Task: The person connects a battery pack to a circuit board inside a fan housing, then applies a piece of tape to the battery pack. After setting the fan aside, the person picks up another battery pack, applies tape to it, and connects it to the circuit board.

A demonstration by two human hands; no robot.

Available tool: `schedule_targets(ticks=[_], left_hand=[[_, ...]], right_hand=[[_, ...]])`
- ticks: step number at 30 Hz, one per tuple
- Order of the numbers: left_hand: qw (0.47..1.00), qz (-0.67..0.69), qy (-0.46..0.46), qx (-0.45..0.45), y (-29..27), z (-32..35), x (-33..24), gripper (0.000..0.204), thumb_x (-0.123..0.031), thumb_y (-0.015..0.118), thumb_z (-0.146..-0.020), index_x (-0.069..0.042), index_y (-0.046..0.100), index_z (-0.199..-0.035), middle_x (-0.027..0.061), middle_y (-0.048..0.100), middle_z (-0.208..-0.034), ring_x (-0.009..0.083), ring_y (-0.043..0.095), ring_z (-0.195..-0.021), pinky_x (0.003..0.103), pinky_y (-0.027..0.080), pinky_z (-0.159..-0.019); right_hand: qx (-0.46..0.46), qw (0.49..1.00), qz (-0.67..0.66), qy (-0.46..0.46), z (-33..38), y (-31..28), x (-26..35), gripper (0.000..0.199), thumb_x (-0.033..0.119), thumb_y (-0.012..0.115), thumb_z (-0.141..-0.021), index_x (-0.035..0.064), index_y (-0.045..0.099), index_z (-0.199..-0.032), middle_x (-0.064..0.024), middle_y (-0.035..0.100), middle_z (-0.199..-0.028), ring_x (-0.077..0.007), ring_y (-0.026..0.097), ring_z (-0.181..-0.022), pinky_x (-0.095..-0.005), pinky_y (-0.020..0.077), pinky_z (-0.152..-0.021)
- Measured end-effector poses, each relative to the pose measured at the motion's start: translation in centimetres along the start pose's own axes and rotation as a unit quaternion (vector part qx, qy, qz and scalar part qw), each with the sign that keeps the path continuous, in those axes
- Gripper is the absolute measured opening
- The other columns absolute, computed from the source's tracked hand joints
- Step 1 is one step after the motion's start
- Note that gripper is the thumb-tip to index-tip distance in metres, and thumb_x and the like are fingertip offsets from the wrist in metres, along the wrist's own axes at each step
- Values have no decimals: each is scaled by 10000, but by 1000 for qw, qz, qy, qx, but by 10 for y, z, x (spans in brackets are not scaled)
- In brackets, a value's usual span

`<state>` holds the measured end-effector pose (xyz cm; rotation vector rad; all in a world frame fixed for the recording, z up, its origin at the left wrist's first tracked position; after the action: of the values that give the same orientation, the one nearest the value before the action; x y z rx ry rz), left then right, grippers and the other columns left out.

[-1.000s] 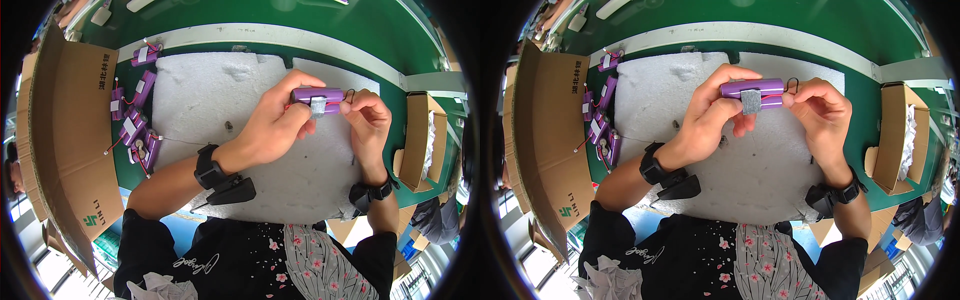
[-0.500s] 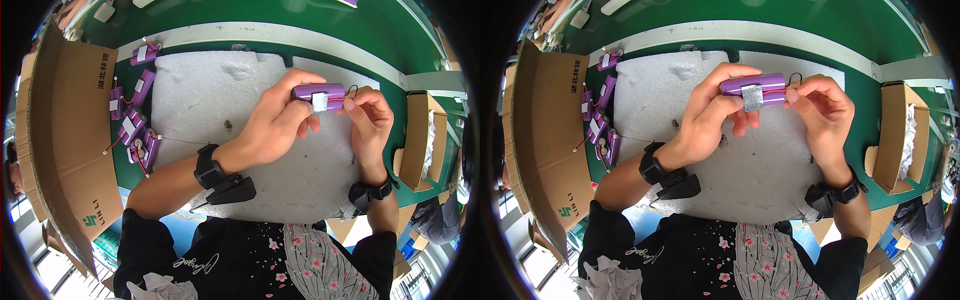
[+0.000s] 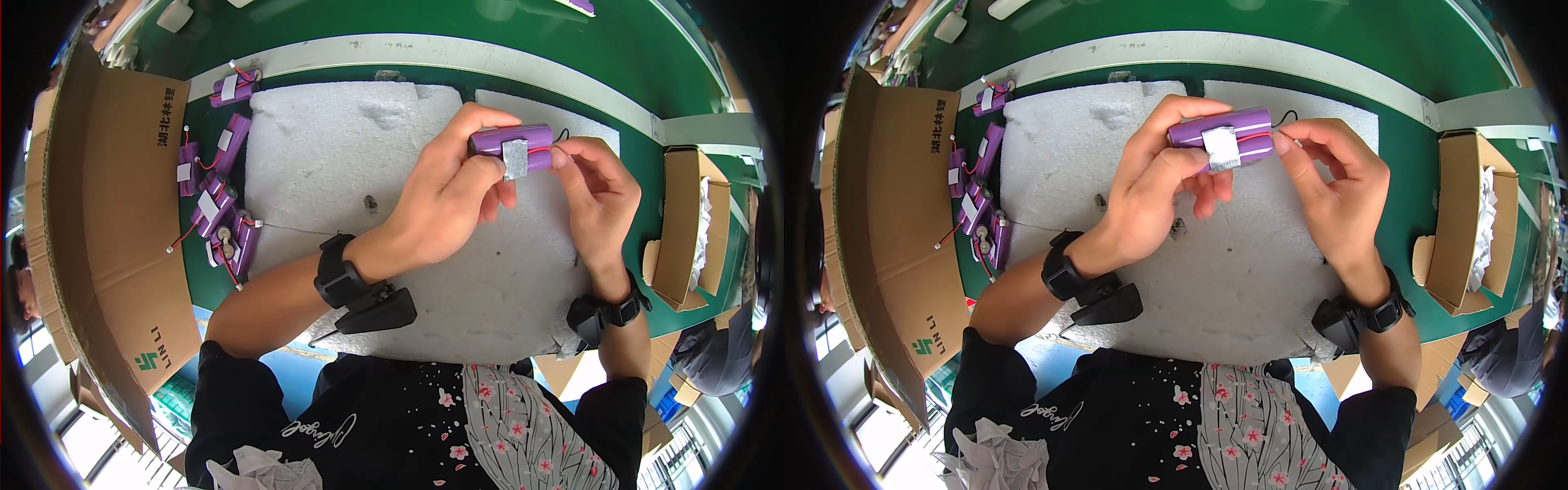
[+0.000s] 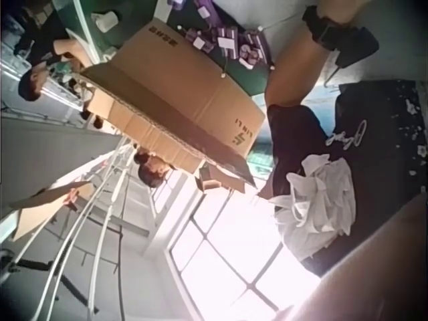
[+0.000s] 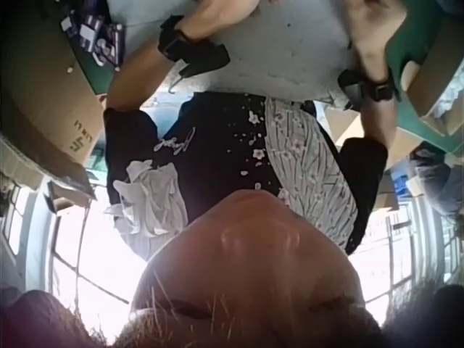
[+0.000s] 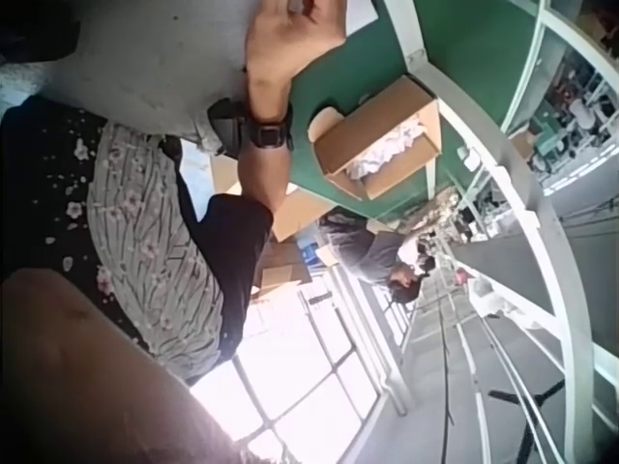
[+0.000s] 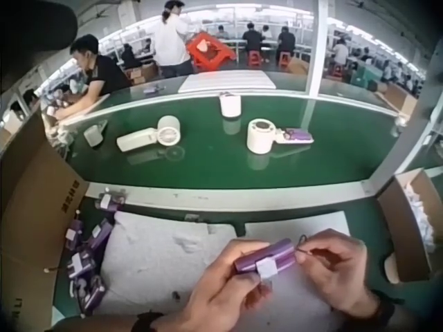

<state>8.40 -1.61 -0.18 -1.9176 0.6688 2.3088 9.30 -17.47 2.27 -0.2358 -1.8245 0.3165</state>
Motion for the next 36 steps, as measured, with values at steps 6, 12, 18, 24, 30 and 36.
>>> schedule_targets(ticks=[6,12,18,24,30,36], left_hand=[[1000,-7,4,4,0,0,0,345,-64,358,-871,-15,449,-1200,143,576,-956,165,578,-712,271,473,-542],[1000,2,-6,5,1,0,0,349,-73,361,-871,-17,448,-1204,142,576,-959,167,578,-713,274,475,-548],[1000,14,-8,-1,-1,0,-1,355,-83,365,-868,-11,446,-1206,144,578,-963,169,579,-714,280,477,-551],[1000,16,-6,0,0,0,0,355,-85,369,-868,-7,442,-1207,147,580,-959,166,578,-714,276,474,-548],[999,44,-1,3,2,1,-1,307,-59,391,-877,-37,456,-1176,81,576,-772,100,503,-597,245,418,-535],[999,34,-1,-1,2,0,-1,303,-56,394,-877,-36,460,-1172,82,574,-770,101,507,-605,246,420,-537]], right_hand=[[13,998,26,62,4,3,-6,144,73,642,-889,-35,615,-978,-58,642,-887,-119,613,-790,-245,505,-734],[15,998,2,61,4,3,-5,146,79,642,-890,-35,613,-976,-58,641,-893,-119,612,-786,-246,506,-724],[1,997,-77,25,2,0,-3,124,22,678,-845,-32,629,-947,-64,650,-902,-117,617,-843,-250,508,-780],[16,997,-72,-28,3,-3,0,123,-17,669,-836,-40,626,-949,-69,633,-938,-126,601,-847,-257,510,-779],[1,995,-97,13,4,-1,-3,114,-22,653,-848,-40,623,-957,-76,630,-945,-132,597,-831,-253,506,-775],[-4,995,-104,1,1,2,0,94,-6,614,-883,-40,608,-970,-112,639,-966,-152,625,-849,-271,531,-772]])
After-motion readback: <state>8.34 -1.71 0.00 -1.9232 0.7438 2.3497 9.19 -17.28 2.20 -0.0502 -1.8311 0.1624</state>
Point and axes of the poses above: each hand's wrist, its own z-axis away from the middle knuckle, its own y-axis out of the palm, x = y × z, the point moved 8 cm from there along -z, towards the middle knuckle
